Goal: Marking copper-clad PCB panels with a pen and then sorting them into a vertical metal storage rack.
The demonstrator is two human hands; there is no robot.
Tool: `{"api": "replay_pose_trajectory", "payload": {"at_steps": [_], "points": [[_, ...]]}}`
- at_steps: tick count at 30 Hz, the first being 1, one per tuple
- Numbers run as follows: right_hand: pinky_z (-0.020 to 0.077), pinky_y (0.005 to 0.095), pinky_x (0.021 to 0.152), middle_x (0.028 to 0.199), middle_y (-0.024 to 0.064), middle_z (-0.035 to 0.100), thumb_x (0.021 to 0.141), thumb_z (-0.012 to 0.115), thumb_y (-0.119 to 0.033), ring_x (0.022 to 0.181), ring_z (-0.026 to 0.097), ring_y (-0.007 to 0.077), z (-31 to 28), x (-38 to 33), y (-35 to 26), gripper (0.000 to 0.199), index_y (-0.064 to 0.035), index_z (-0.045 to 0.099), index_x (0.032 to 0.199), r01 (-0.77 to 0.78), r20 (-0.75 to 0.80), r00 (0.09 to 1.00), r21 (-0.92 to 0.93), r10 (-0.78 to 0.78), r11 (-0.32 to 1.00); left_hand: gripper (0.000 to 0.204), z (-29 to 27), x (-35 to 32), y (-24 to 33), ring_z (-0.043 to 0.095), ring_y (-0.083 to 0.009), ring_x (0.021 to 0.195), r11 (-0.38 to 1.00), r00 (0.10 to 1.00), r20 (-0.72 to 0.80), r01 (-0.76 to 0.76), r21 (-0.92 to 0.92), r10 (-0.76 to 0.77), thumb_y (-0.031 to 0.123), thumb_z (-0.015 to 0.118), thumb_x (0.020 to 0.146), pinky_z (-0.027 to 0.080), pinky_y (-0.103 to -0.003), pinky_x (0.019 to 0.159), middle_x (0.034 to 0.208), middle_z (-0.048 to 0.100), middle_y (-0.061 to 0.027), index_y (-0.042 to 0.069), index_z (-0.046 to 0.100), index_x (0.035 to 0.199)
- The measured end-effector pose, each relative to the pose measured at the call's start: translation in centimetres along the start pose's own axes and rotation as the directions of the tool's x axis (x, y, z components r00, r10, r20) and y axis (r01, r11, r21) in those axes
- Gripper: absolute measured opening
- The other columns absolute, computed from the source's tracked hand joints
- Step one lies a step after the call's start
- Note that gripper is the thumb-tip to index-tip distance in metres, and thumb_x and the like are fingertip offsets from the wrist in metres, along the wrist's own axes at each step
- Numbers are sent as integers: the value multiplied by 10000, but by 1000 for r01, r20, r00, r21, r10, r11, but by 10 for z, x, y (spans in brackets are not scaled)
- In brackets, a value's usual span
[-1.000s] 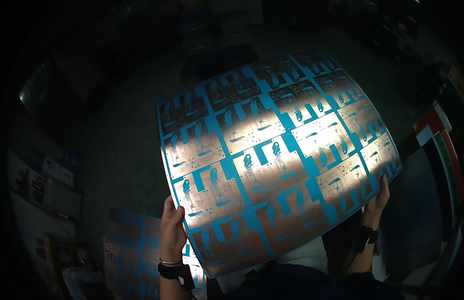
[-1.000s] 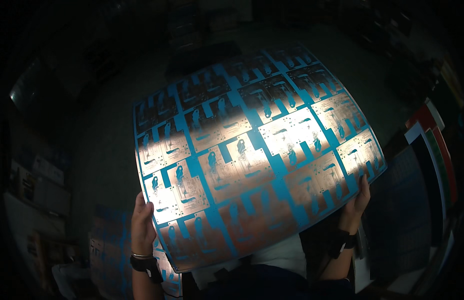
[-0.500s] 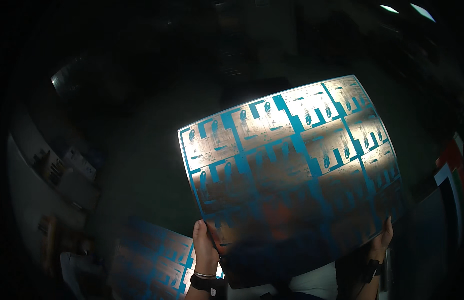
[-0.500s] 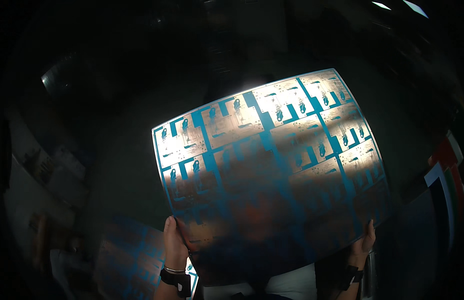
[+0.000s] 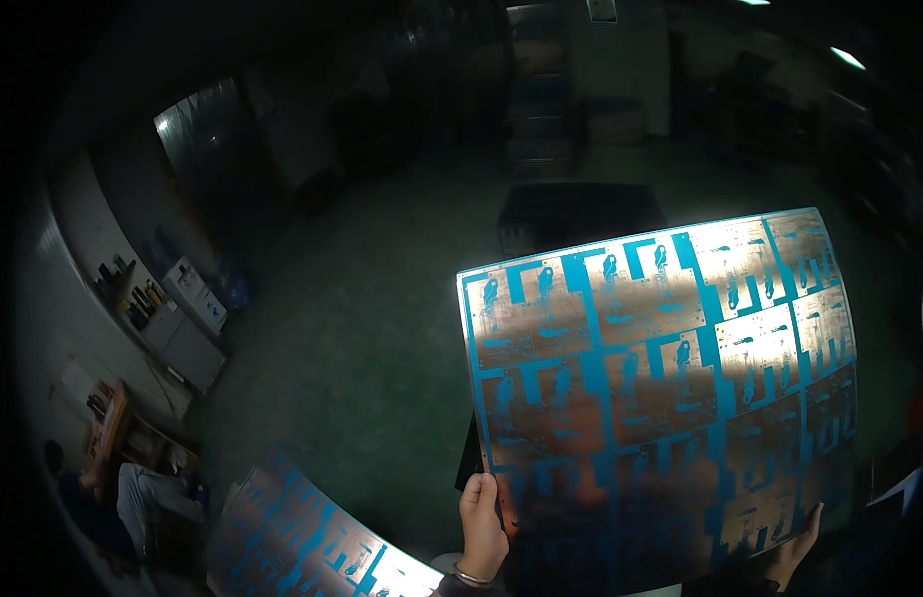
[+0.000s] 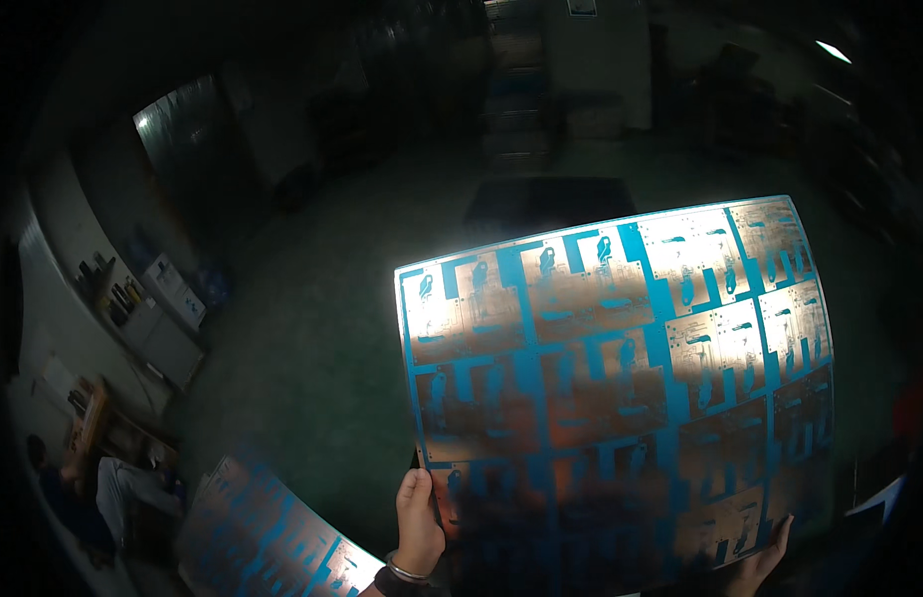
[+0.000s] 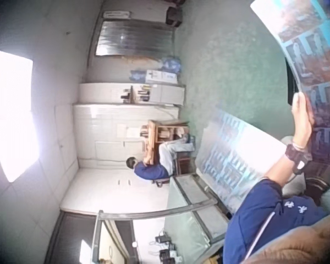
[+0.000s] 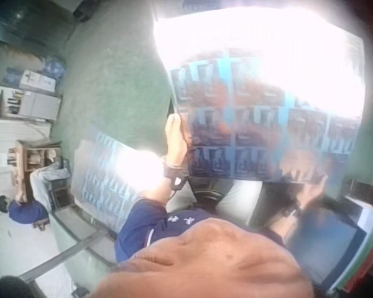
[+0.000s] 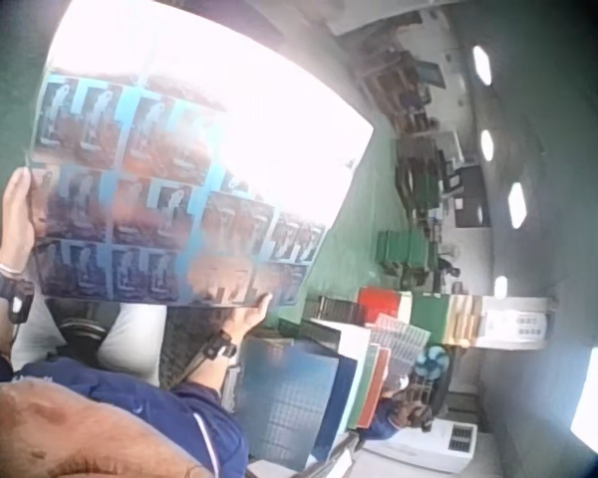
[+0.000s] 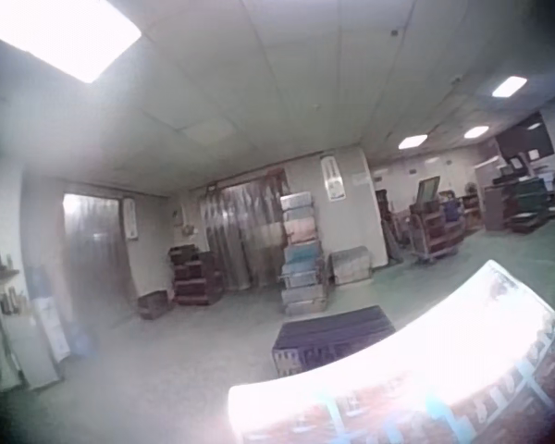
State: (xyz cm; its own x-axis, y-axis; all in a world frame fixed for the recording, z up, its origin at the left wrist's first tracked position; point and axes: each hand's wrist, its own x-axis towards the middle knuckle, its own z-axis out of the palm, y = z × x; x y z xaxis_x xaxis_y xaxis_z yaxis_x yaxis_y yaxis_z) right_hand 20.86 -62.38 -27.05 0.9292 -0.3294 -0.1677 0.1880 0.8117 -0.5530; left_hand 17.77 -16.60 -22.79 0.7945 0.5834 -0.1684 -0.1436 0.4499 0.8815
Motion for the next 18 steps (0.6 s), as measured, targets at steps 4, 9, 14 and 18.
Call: {"api": "replay_pose_trajectory", "payload": {"at_steps": [4, 9, 14, 18], "points": [[465, 347, 884, 1156, 138, 521, 964, 436, -329, 1024, 543, 221, -55, -4, -65, 443, 33, 467, 1218, 211, -97, 965, -264, -244, 941, 246, 0, -15, 9, 450, -48, 648, 999, 999, 7, 40, -21, -40, 213, 442, 973, 398, -198, 574, 730, 497, 23, 86, 500, 771], [411, 350, 895, 1185, 151, 502, 933, 490, -370, 1057, 506, 211, 44, -124, -130, 547, 48, 395, 1272, 337, 77, 939, -407, -335, 849, 297, 17, -59, 31, 466, -111, 735, 979, 980, 85, 186, -88, -179, 274, 431, 974, 382, -257, 771, 735, 497, 8, 108, 470, 731], [454, 325, 791, 1014, 128, 587, 865, 589, -89, 877, 564, 197, 99, -261, -28, 316, 50, 497, 1134, 272, 259, 959, -732, -113, 625, 312, 13, -110, -35, 514, -135, 705, 805, 877, 343, 456, -379, -335, 283, 396, 987, 472, -298, 703, 767, 503, -17, 107, 445, 734], [433, 322, 848, 1094, 153, 550, 897, 542, -147, 958, 542, 207, 88, -263, -33, 421, 74, 405, 1228, 466, 404, 883, -699, -239, 542, 310, 44, -140, -56, 510, -151, 695, 687, 807, 395, 585, -431, -440, 296, 388, 988, 469, -312, 692, 750, 488, -26, 109, 444, 747]]}}
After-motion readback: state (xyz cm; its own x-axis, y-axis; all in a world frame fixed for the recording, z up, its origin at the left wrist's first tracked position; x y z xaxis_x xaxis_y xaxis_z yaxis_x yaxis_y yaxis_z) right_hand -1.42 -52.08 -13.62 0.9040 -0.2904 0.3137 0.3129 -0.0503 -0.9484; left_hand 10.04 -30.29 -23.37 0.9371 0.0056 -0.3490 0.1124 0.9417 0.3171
